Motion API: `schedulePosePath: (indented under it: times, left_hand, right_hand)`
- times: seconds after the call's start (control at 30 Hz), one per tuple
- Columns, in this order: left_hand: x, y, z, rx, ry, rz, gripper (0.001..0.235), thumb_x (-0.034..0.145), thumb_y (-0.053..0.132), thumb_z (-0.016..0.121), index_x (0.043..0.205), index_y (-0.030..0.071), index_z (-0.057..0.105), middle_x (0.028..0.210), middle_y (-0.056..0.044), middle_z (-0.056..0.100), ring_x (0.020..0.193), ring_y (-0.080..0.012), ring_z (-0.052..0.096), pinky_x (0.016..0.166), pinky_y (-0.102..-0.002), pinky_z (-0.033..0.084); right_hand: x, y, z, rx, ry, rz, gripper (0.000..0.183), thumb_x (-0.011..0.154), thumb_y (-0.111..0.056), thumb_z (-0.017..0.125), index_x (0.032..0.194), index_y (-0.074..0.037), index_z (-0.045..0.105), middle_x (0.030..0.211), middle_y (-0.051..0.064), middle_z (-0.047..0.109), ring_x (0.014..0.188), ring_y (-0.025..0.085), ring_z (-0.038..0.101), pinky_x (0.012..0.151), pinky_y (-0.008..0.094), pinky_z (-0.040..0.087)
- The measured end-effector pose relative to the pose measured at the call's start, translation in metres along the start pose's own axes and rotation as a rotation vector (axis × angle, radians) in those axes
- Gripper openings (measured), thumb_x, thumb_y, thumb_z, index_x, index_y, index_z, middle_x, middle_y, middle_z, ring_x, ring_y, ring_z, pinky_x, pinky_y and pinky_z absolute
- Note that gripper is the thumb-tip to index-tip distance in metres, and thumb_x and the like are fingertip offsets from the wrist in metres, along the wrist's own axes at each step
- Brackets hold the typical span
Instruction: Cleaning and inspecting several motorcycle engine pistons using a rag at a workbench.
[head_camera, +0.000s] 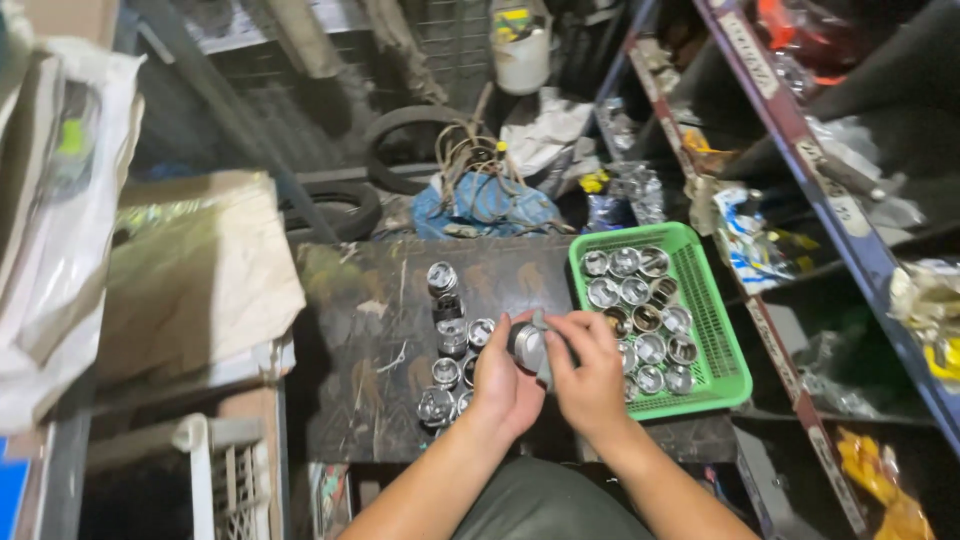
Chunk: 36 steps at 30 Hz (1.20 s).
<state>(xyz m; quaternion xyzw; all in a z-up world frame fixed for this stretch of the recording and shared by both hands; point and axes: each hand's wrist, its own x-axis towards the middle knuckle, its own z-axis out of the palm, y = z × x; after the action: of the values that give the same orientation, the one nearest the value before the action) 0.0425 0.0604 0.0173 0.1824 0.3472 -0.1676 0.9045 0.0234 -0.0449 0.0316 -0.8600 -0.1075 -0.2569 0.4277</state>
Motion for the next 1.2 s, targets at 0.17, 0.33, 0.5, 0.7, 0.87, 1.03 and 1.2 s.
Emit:
schedulePosePath:
  times: [0.17,0.33,0.5,0.7,0.87,1.03,1.2]
  left_hand:
    - [0.035,0.013,-0.018,0.012,-0.188,-0.126,0.041,0.111,0.041,0.043,0.113,0.006,0.065,0.095,-0.013,0.065,0.085,-0.0229,0.061,0.078,-0.036,0.052]
    - [0.022,0.007,-0.014,0.171,-0.104,-0.204,0.042,0.112,0.04,0.042,0.107,0.006,0.067,0.089,-0.01,0.064,0.077,-0.0181,0.057,0.073,-0.032,0.048]
    - [0.008,-0.007,-0.007,0.274,-0.048,-0.248,0.031,0.107,0.032,0.05,0.11,0.003,0.062,0.108,-0.015,0.063,0.096,-0.024,0.058,0.094,-0.039,0.047]
    - [0.015,-0.023,-0.011,0.408,-0.099,-0.223,0.038,0.11,0.038,0.043,0.104,0.007,0.064,0.091,-0.009,0.062,0.08,-0.0194,0.056,0.072,-0.036,0.044]
    - [0.018,-0.03,-0.007,0.322,0.004,-0.145,0.034,0.107,0.037,0.047,0.103,0.008,0.064,0.104,-0.017,0.063,0.096,-0.0282,0.058,0.086,-0.043,0.047]
    - [0.008,-0.036,0.004,0.458,0.037,0.002,0.04,0.106,0.037,0.042,0.099,0.006,0.067,0.126,-0.021,0.056,0.113,-0.0345,0.049,0.09,-0.053,0.044]
    - [-0.003,-0.059,0.007,0.548,0.256,0.248,0.035,0.105,0.033,0.052,0.093,0.009,0.075,0.079,-0.007,0.062,0.064,-0.0188,0.06,0.048,-0.027,0.045]
  right_hand:
    - [0.0,-0.044,0.008,-0.156,-0.07,-0.044,0.027,0.082,0.003,0.067,0.109,0.0,0.072,0.104,0.013,0.064,0.088,0.027,0.063,0.078,0.034,0.053]
    - [-0.007,-0.047,-0.003,-0.296,-0.066,0.022,0.023,0.082,0.0,0.069,0.105,-0.001,0.073,0.102,0.012,0.066,0.083,0.026,0.063,0.075,0.033,0.052]
    - [-0.009,-0.055,-0.015,-0.376,-0.002,0.086,0.026,0.083,0.005,0.065,0.108,0.001,0.071,0.104,0.015,0.064,0.087,0.03,0.062,0.077,0.036,0.052]
    - [-0.025,-0.039,-0.03,-0.398,-0.076,-0.051,0.032,0.079,0.003,0.062,0.11,0.002,0.07,0.104,0.015,0.064,0.087,0.031,0.059,0.08,0.039,0.05]
    - [-0.014,-0.023,-0.041,-0.324,-0.172,-0.078,0.035,0.078,0.005,0.062,0.111,-0.004,0.07,0.105,0.013,0.062,0.088,0.031,0.058,0.081,0.038,0.05]
    - [-0.009,0.014,-0.054,-0.206,-0.3,-0.203,0.043,0.073,0.006,0.059,0.115,-0.002,0.068,0.108,0.014,0.061,0.09,0.032,0.057,0.081,0.039,0.05]
    - [-0.017,0.053,-0.056,-0.273,-0.256,-0.389,0.031,0.09,-0.01,0.051,0.112,-0.015,0.072,0.101,0.008,0.061,0.09,0.032,0.062,0.081,0.045,0.05]
